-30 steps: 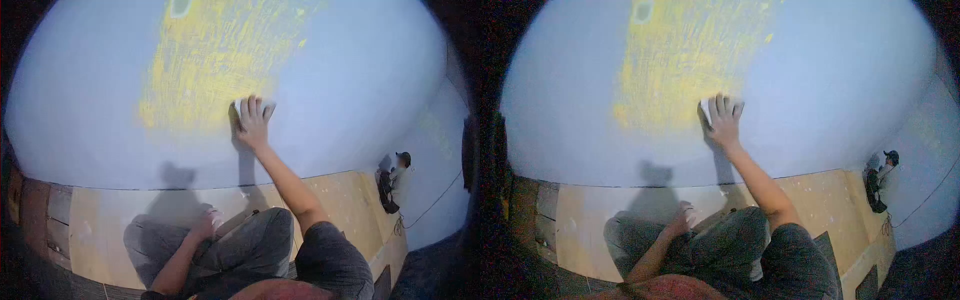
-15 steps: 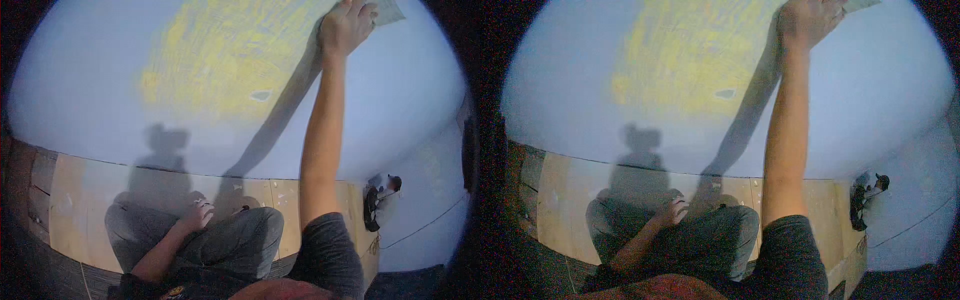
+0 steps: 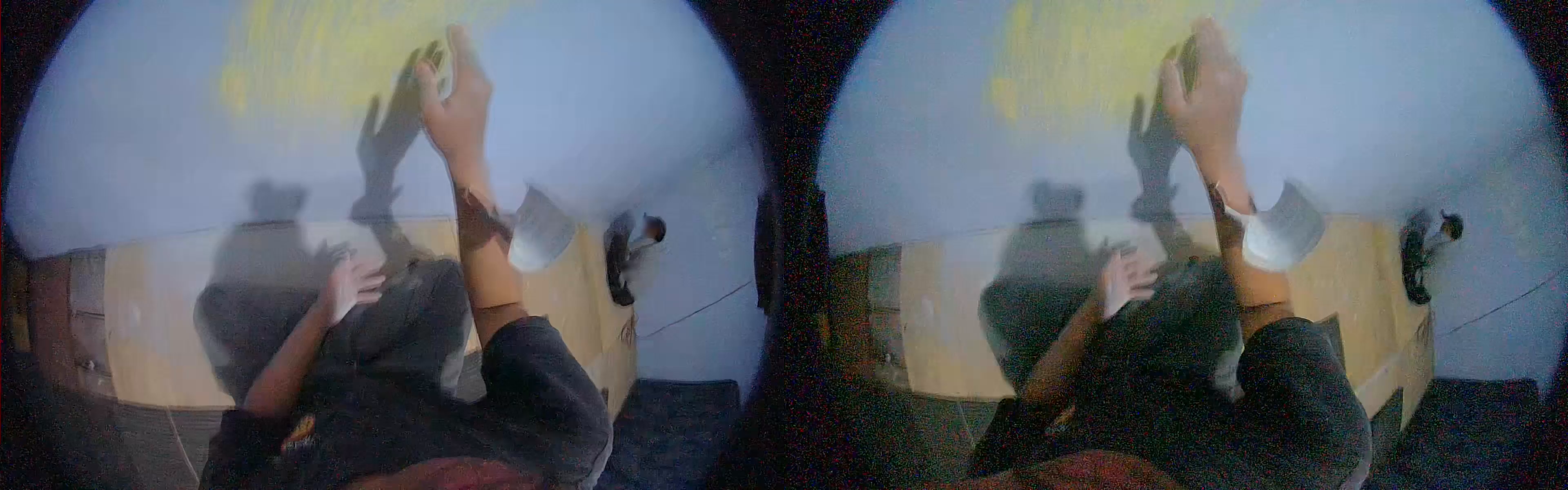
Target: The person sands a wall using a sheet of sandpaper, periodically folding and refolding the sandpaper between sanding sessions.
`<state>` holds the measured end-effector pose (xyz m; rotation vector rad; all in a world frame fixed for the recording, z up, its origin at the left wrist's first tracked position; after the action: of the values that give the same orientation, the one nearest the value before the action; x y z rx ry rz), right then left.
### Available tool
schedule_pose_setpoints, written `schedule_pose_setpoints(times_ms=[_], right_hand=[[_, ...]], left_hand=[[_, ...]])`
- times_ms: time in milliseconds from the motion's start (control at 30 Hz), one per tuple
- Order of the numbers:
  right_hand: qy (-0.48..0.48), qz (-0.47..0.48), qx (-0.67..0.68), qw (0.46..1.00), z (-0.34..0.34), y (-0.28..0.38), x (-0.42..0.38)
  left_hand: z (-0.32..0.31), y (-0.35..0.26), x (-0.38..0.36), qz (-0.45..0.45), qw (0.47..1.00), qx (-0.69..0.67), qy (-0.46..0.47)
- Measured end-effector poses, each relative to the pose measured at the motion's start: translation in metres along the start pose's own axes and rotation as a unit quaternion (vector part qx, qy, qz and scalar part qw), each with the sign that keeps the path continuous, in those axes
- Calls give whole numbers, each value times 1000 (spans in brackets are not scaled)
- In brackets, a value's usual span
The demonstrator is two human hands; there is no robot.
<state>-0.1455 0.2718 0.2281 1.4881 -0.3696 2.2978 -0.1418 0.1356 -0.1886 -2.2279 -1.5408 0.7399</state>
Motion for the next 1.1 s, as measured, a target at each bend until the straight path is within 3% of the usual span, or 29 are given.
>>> schedule_pose_setpoints(times_ms=[33, 67, 167, 267, 367, 433, 467, 500, 567, 633, 733, 767, 833, 900, 967, 1000, 1033, 1067, 1100], right_hand=[[48, -35, 9, 998, -18, 15, -44], [80, -100, 69, 989, -39, 17, -96], [186, -283, 127, 932, -93, 10, -264], [268, -398, 135, 867, -101, 6, -331], [290, -435, 134, 842, -59, -26, -333], [297, -477, 192, 805, -53, -35, -319], [206, -334, 210, 896, -57, -43, -320], [254, -354, 206, 876, -39, -42, -308], [355, -388, 198, 827, -19, -24, -303], [439, -434, 233, 752, -4, 1, -308], [505, -531, 426, 530, -2, 64, -364], [519, -518, 479, 482, -8, 80, -387], [381, -683, 471, 409, 1, 114, -383], [277, -666, 578, 381, -9, 120, -389], [303, -621, 622, 367, -35, 118, -421], [295, -615, 653, 329, -41, 122, -448], [278, -637, 672, 256, -40, 124, -441], [260, -658, 683, 183, -39, 126, -436], [230, -698, 673, 77, -26, 136, -409]], left_hand=[[-19, -12, -16, 2, 998, -67, 15], [-31, -10, -31, 37, 992, -115, -37], [-47, 3, -66, 106, 963, -240, 63], [-46, 34, -91, 135, 983, -126, 7], [-64, 72, -87, 145, 986, -63, 60], [-62, 59, -82, 121, 990, -60, 36], [-58, 44, -80, 99, 994, -46, 18], [-67, 33, -80, 75, 997, -29, -3], [-26, 24, -58, 22, 994, -55, -88], [3, 5, -54, -34, 981, -48, -185], [42, -18, -56, -203, 934, -7, -293], [41, -25, -58, -185, 924, 9, -335], [23, -35, -73, -157, 902, 45, -400], [17, -45, -77, -216, 895, 58, -387], [23, -44, -70, -218, 910, 50, -348], [31, -37, -73, -193, 928, 16, -318], [33, -36, -71, -163, 943, -16, -290], [24, -48, -71, -186, 936, -1, -300], [16, -59, -72, -209, 927, 11, -310]])
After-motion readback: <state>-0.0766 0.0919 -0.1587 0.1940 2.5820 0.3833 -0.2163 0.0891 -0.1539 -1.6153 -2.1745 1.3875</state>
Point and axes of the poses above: each hand's wrist, its own x-axis towards the middle knuckle, its own z-axis out of the back of the hand, y = z × x, the point moved 7 cm from there along x, towards the middle knuckle, and after that the axes turned 4 degrees about x, right-handed, at the moved point
